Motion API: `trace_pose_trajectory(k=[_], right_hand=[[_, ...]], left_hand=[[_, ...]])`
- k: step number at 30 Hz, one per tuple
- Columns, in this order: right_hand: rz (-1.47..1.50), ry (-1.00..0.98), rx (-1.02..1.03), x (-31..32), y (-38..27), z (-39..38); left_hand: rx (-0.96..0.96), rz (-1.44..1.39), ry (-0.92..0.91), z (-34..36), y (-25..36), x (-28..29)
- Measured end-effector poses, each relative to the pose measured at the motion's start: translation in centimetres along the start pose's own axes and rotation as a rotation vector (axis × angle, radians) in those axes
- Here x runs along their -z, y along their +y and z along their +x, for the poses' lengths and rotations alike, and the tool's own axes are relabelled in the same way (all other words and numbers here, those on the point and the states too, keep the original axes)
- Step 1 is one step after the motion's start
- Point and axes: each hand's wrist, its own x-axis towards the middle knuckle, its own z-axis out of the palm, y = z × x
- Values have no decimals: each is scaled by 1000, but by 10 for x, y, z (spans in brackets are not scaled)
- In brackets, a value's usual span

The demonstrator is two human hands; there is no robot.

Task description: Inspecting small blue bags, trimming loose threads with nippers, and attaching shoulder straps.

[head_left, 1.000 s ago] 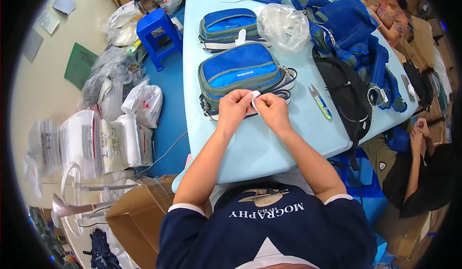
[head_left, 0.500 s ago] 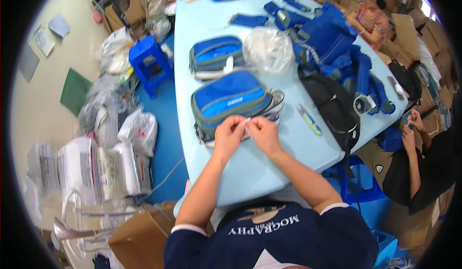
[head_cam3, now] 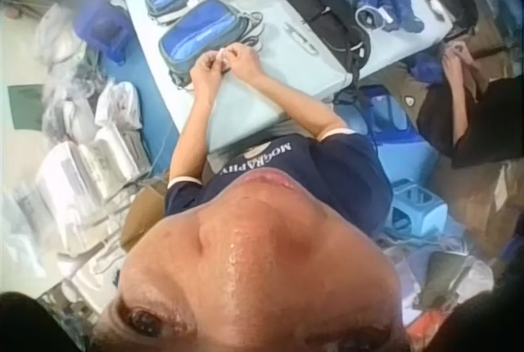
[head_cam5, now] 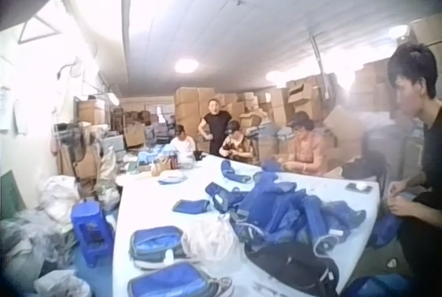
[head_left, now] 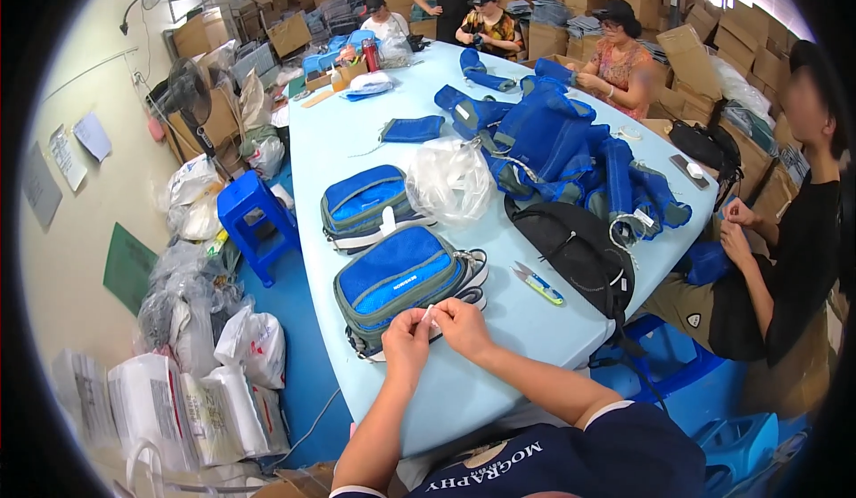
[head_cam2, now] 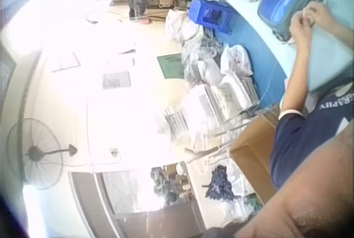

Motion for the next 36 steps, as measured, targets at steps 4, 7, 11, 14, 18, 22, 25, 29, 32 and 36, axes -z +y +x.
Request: trace_pose_trajectory(k=[4, 7, 11, 14, 18, 22, 25, 29, 32, 36], right_hand=[[48, -34, -5, 1, 5, 4], [92, -121, 1, 2, 8, 3], [206, -92, -153, 2, 0, 4], [241, -168, -140, 10, -10, 9], [216, -94, -132, 9, -8, 11], [302, 26, -127, 1, -2, 5], [176, -65, -62, 3, 3, 11], [341, -114, -48, 4, 2, 14], [225, -130, -37, 9, 3, 8], [221, -118, 19, 10, 8, 4]], left_hand=[[-136, 210, 57, 0, -1, -2], [-65, 127, 107, 2, -5, -2], [-233, 268, 111, -2, 5, 1], [-432, 388, 114, -3, 16, 7], [-468, 399, 66, -2, 20, 8], [-342, 335, 21, 2, 17, 10], [-493, 373, 17, 2, 15, 10], [-269, 192, -23, 4, 13, 14], [14, -23, 20, 8, 12, 11], [59, 79, -116, 10, 13, 14]])
